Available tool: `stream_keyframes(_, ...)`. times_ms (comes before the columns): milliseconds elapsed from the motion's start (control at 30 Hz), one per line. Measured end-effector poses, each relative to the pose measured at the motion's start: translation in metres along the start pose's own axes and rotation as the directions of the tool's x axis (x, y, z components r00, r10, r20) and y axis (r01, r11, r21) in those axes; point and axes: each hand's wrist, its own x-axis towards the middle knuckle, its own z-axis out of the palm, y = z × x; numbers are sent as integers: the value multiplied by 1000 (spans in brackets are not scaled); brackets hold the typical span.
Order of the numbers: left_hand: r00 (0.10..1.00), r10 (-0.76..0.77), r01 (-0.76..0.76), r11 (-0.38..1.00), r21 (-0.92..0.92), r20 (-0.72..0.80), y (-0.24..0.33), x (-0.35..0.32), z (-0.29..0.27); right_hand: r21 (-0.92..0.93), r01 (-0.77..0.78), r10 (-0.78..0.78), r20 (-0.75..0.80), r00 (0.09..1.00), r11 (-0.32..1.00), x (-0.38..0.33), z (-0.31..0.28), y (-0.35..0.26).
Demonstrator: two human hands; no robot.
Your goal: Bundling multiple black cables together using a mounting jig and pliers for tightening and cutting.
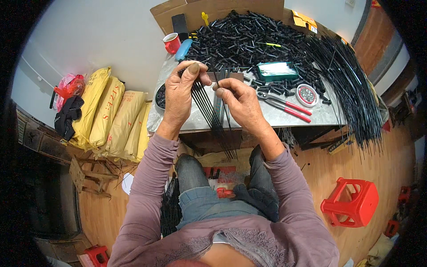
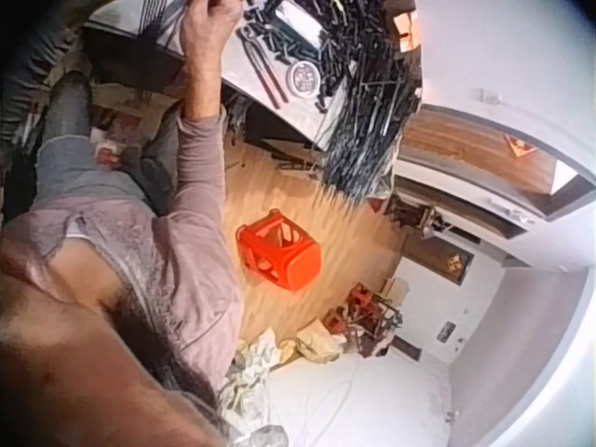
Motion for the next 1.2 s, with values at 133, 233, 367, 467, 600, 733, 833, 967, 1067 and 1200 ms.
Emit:
stream_keyframes(133, 1000, -6, 6, 1000, -14, 18, 0, -1, -1, -47, -5, 6, 24, 1000, 999, 0, -1, -3)
stream_keyframes(233, 999, 52, -53, 994, 92, 14, -2, -1, -2, -28, -9, 10, 25, 1000, 1000, 1, 1, -4)
stream_keyframes(367, 997, 46, -37, 990, 134, -66, 0, -1, 10, -123, 66, -56, 80, 995, 990, 8, -1, -2)
stream_keyframes(467, 994, -56, 47, 994, 100, 89, -6, -3, 4, -140, 84, -65, 139, 988, 987, 11, 2, -9)
stream_keyframes(600, 989, 12, -30, 992, 120, 145, -10, -2, 0, -57, -51, 67, 337, 939, 997, 22, 5, -12)
stream_keyframes(733, 976, -81, 50, 986, 157, 203, -8, -10, -13, -4, -34, 33, 323, 946, 999, 21, 7, -14)
stream_keyframes(833, 940, -126, -66, 843, 534, 316, -38, -41, -37, 9, -9, 6, 311, 950, 1000, 19, 10, -7)
stream_keyframes(967, 862, -125, -326, 606, 726, 491, -74, -60, -35, -148, 56, -3, 337, 942, 987, 15, 11, -17)
stream_keyframes(1067, 841, -194, -256, 680, 687, 505, -94, -53, -36, -161, 125, -66, 328, 942, 979, 15, 16, -15)
stream_keyframes(1200, 816, -171, -344, 624, 701, 553, -106, -51, -43, -152, -16, 77, 406, 911, 988, 19, 11, -21)
